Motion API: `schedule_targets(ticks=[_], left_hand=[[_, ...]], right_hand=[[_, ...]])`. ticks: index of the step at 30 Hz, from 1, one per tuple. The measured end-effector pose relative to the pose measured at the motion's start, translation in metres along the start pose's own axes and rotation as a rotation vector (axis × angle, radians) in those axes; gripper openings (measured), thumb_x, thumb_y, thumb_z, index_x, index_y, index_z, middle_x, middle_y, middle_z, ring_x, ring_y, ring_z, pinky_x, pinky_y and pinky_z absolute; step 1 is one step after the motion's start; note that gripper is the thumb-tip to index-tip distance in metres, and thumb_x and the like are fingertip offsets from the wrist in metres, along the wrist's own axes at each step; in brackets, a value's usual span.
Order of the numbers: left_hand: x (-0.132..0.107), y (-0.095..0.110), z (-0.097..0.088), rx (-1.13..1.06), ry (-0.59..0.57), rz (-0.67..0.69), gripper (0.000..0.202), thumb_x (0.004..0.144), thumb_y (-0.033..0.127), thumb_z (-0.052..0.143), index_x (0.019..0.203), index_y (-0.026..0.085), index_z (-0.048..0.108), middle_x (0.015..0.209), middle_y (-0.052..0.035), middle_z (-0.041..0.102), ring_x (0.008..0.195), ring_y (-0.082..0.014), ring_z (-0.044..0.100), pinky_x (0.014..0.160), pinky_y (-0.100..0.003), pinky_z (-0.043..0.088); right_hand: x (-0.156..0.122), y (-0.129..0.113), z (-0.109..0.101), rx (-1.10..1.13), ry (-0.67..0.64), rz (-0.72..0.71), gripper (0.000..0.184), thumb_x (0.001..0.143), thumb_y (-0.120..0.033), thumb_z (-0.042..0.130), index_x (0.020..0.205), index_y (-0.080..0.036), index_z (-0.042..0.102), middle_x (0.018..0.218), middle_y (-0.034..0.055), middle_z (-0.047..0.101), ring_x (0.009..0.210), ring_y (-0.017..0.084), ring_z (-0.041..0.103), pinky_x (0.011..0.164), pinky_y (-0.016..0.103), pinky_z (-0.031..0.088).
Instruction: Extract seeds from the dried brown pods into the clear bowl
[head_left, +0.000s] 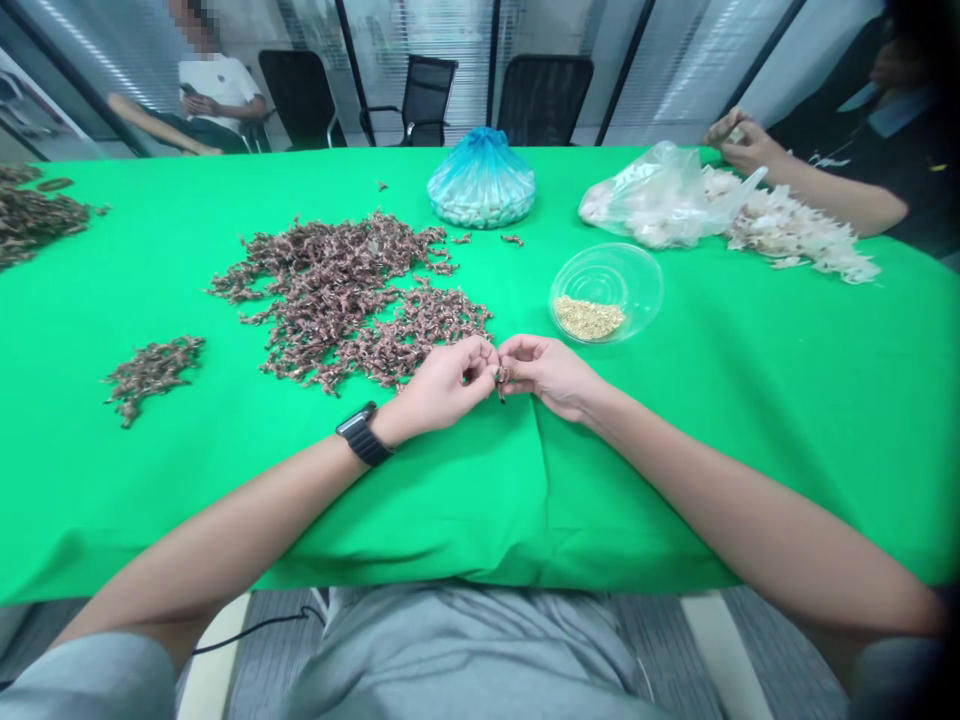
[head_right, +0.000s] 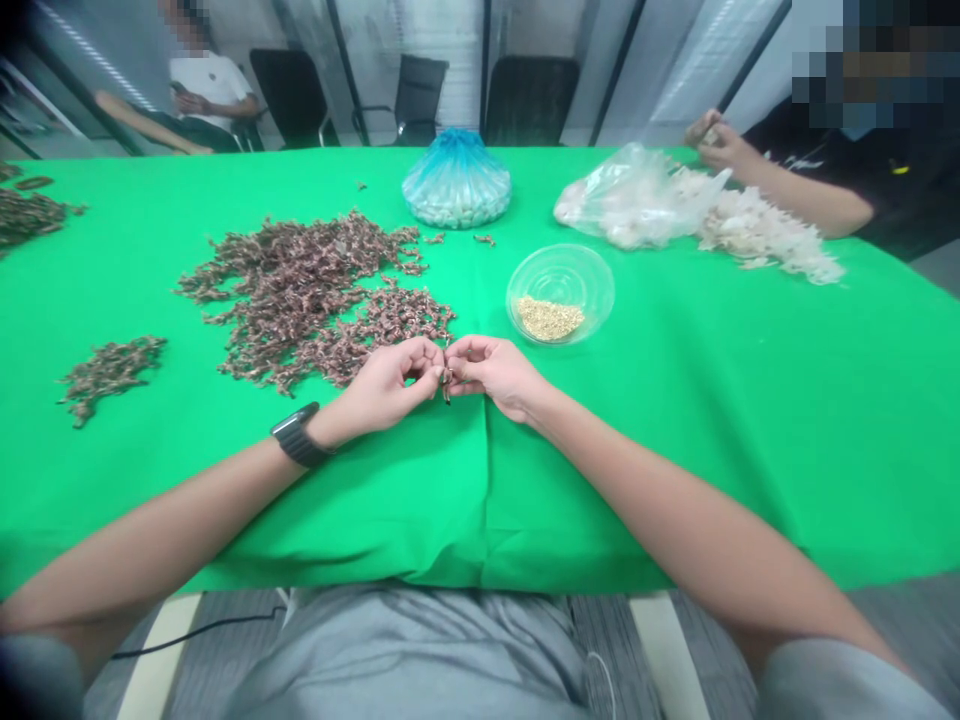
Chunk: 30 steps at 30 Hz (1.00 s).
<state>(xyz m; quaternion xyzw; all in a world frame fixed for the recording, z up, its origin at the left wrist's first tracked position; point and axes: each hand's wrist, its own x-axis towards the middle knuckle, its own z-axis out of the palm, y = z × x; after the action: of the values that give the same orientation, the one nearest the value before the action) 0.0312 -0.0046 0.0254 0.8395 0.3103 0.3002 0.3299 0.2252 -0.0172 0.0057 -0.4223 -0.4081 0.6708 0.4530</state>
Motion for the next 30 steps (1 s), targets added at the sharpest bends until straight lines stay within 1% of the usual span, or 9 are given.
schedule_targets(ticks=[6,11,14,18,20,22,24,28,30], left_hand=[[-0.002,-0.001,-0.002,0.120,-0.013,0.099,0.010,0.095,0.025,0.052,0.088,0.018,0.054,0.073,0.0003,0.062,0.063,-0.0113,0.054,0.061,-0.024,0.038],[-0.002,-0.001,-0.003,0.154,-0.053,0.129,0.009,0.097,0.025,0.050,0.093,0.018,0.052,0.077,-0.0002,0.062,0.064,-0.0110,0.055,0.061,-0.023,0.039],[-0.001,-0.003,-0.002,0.118,-0.015,0.129,0.011,0.099,0.027,0.049,0.096,0.018,0.055,0.076,0.0007,0.061,0.065,-0.0106,0.054,0.062,-0.023,0.039],[0.000,-0.004,0.001,-0.025,0.112,0.034,0.018,0.101,0.034,0.051,0.096,0.018,0.057,0.076,0.0005,0.061,0.067,-0.0113,0.054,0.064,-0.023,0.041],[0.000,-0.004,0.002,-0.080,0.129,-0.010,0.024,0.101,0.039,0.052,0.095,0.017,0.058,0.079,-0.0007,0.063,0.070,-0.0120,0.055,0.066,-0.024,0.042],[0.000,-0.005,0.003,-0.091,0.107,-0.047,0.029,0.101,0.044,0.051,0.094,0.017,0.060,0.080,-0.0015,0.064,0.072,-0.0127,0.056,0.067,-0.024,0.043],[0.000,-0.006,0.003,-0.139,0.052,-0.090,0.035,0.101,0.047,0.050,0.092,0.016,0.062,0.080,-0.0024,0.065,0.073,-0.0130,0.057,0.068,-0.025,0.043],[0.003,-0.009,0.005,-0.500,-0.154,-0.200,0.045,0.099,0.055,0.050,0.088,0.014,0.063,0.080,-0.0047,0.067,0.066,-0.0112,0.056,0.063,-0.024,0.044],[0.004,-0.011,0.006,-0.618,-0.182,-0.246,0.044,0.096,0.057,0.055,0.087,0.014,0.062,0.077,-0.0041,0.067,0.062,-0.0096,0.054,0.060,-0.022,0.042]], right_hand=[[0.002,-0.001,-0.006,0.073,-0.102,0.143,0.040,0.056,-0.031,0.098,0.081,-0.017,0.071,0.071,0.0006,0.073,0.060,0.011,0.070,0.059,0.020,0.061],[0.002,-0.002,-0.008,0.090,-0.147,0.173,0.038,0.057,-0.030,0.098,0.079,-0.016,0.071,0.070,0.0004,0.072,0.060,0.011,0.069,0.057,0.018,0.061],[0.002,-0.003,-0.008,0.068,-0.099,0.082,0.037,0.059,-0.033,0.097,0.080,-0.018,0.072,0.073,-0.0005,0.072,0.064,0.011,0.070,0.062,0.020,0.062],[0.005,-0.003,-0.008,0.024,-0.002,-0.124,0.032,0.061,-0.033,0.096,0.079,-0.019,0.073,0.078,-0.0011,0.073,0.073,0.012,0.070,0.071,0.025,0.064],[0.006,-0.002,-0.008,0.008,0.016,-0.207,0.030,0.063,-0.035,0.095,0.079,-0.020,0.074,0.081,0.0002,0.074,0.076,0.014,0.070,0.071,0.027,0.064],[0.008,-0.001,-0.009,0.001,0.012,-0.271,0.028,0.065,-0.036,0.094,0.080,-0.021,0.075,0.085,0.0013,0.076,0.079,0.015,0.070,0.072,0.028,0.063],[0.009,0.000,-0.011,-0.019,-0.007,-0.320,0.025,0.068,-0.036,0.092,0.082,-0.022,0.076,0.088,0.0019,0.077,0.080,0.015,0.070,0.072,0.028,0.062],[0.011,0.001,-0.013,-0.121,-0.027,-0.409,0.020,0.074,-0.036,0.088,0.083,-0.023,0.076,0.089,0.0017,0.076,0.070,0.012,0.067,0.068,0.027,0.058],[0.012,0.001,-0.013,-0.191,0.002,-0.442,0.020,0.074,-0.037,0.087,0.083,-0.022,0.076,0.088,0.0019,0.076,0.070,0.013,0.067,0.066,0.028,0.057]])
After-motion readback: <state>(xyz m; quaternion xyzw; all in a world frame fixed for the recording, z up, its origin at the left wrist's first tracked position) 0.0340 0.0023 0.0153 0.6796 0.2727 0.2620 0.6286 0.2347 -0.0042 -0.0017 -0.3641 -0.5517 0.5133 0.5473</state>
